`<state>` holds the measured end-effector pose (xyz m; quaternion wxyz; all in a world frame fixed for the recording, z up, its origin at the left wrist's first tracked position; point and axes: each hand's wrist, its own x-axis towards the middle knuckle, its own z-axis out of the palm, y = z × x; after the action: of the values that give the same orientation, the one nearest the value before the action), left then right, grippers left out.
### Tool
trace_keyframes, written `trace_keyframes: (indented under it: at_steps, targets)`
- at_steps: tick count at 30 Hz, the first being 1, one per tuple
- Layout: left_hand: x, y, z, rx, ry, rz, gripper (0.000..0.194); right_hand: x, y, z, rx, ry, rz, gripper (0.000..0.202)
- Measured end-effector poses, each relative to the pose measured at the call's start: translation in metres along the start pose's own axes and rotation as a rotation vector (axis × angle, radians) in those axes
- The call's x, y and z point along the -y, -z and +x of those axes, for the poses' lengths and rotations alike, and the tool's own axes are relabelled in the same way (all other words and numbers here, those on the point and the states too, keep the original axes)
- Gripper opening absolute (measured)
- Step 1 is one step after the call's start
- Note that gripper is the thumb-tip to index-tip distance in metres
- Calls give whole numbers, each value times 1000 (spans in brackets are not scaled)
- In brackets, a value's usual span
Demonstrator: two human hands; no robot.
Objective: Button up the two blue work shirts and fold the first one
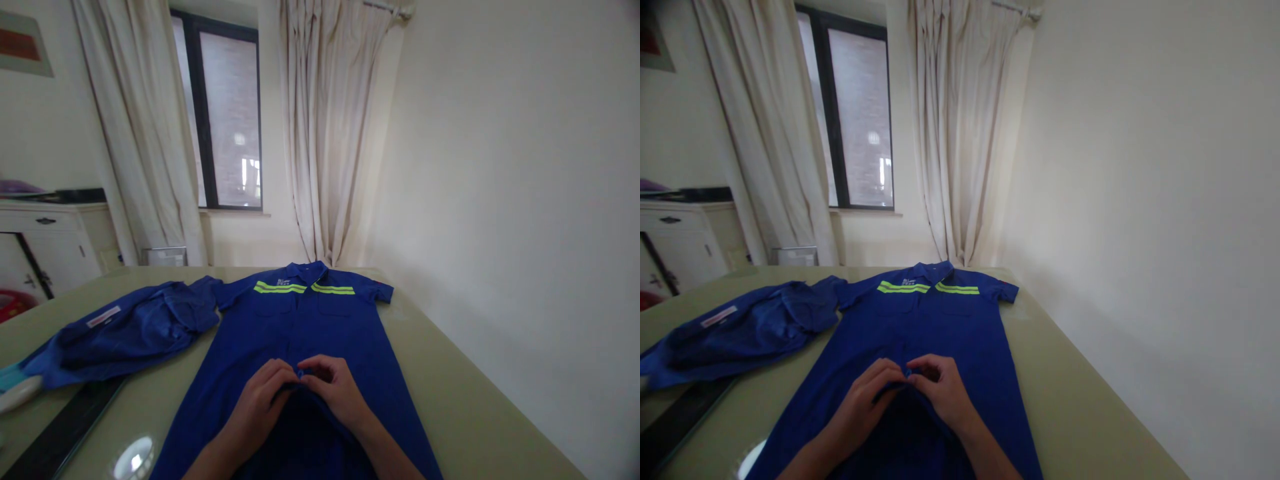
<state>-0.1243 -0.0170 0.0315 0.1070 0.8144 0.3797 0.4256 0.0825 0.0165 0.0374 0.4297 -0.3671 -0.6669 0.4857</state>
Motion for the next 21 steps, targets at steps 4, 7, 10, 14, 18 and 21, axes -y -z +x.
trace_keyframes:
  at_steps: [4,7,10,14,18,21]
  targets:
    - [1,1,-1,3,-27,53,17,-3,0,0,62,-12,63,23]
    - [4,1,-2,3,-27,74,18,1,-1,0,63,-6,51,15]
    - [6,-2,-4,12,6,47,17,7,-1,-3,42,40,-52,12]
    - [7,-4,-2,-9,112,-51,13,11,-1,-6,-3,162,-219,18]
    - [5,-2,2,9,205,-151,10,10,0,-6,22,267,-247,21]
    - [3,-1,4,34,284,-211,3,7,0,-6,34,278,-227,20]
